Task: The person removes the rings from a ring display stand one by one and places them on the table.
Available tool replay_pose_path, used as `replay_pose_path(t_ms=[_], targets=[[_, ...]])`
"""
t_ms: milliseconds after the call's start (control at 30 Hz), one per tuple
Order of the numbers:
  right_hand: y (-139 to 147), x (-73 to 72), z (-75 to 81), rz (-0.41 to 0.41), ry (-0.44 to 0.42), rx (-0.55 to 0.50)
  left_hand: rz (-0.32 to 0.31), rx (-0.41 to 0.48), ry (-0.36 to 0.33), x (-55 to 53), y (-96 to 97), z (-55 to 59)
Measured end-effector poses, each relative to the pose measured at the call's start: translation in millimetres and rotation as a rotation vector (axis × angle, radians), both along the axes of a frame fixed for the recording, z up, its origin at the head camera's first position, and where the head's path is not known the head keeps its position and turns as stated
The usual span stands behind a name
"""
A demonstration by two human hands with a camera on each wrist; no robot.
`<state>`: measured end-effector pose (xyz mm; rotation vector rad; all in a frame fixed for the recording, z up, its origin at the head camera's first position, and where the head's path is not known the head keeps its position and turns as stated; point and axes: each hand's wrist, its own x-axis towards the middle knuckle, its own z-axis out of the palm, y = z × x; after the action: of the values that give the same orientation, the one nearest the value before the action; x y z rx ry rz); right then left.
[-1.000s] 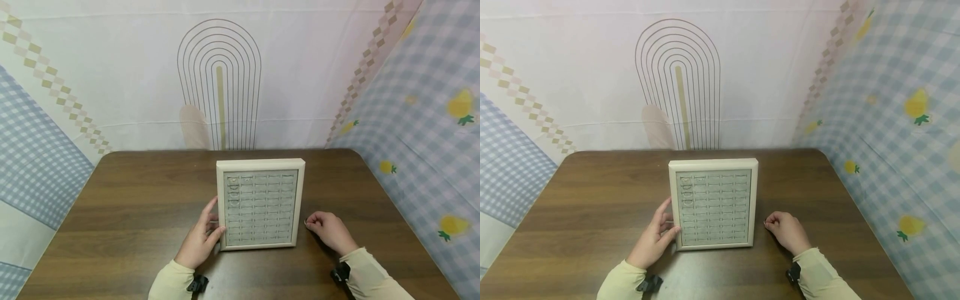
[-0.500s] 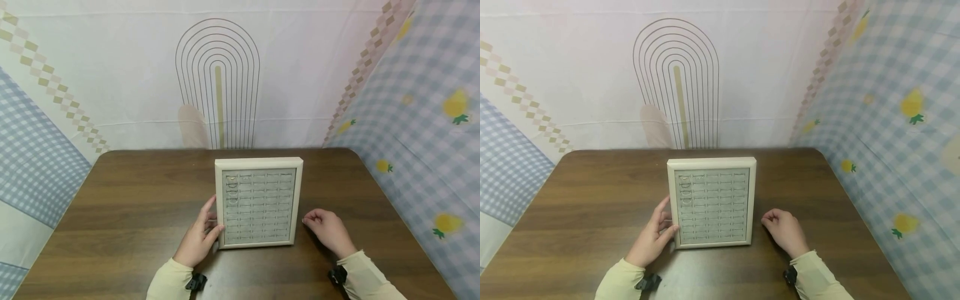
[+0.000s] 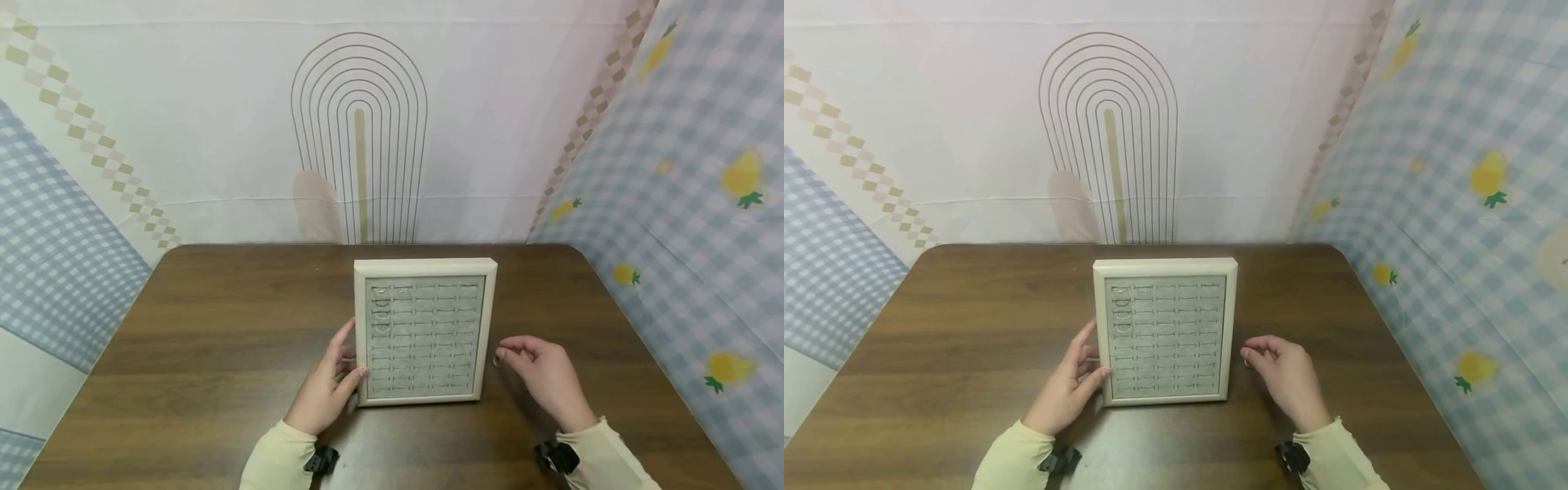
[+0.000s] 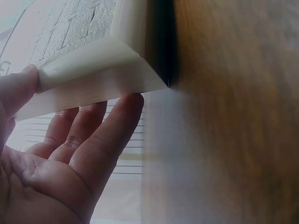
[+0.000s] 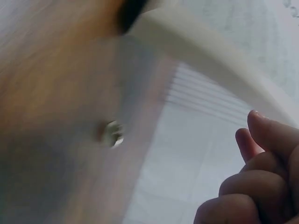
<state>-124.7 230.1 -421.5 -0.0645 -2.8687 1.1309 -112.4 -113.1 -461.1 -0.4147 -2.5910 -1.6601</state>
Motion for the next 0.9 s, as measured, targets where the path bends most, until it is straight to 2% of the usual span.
replay_pose_path(t_ms=[200, 400, 700, 900], targets=[[-14, 7.4, 16.3, -0.037, 0.091, -0.028, -0.004, -0.003, 0.004, 0.4, -0.2, 0.2], [-36, 11.1, 32.7, -0.036, 0.182, -0.130, -0.003, 0.001, 0.023, 0.4, -0.3, -0.5], [-69, -1.4, 44.9, 0.059, 0.200, -0.208, -0.009, -0.003, 0.032, 1.8, 0.0, -1.3], [-85, -7.1, 52.0, 0.079, 0.211, -0.237, -0.020, -0.010, 0.015, 1.4, -0.5, 0.9]])
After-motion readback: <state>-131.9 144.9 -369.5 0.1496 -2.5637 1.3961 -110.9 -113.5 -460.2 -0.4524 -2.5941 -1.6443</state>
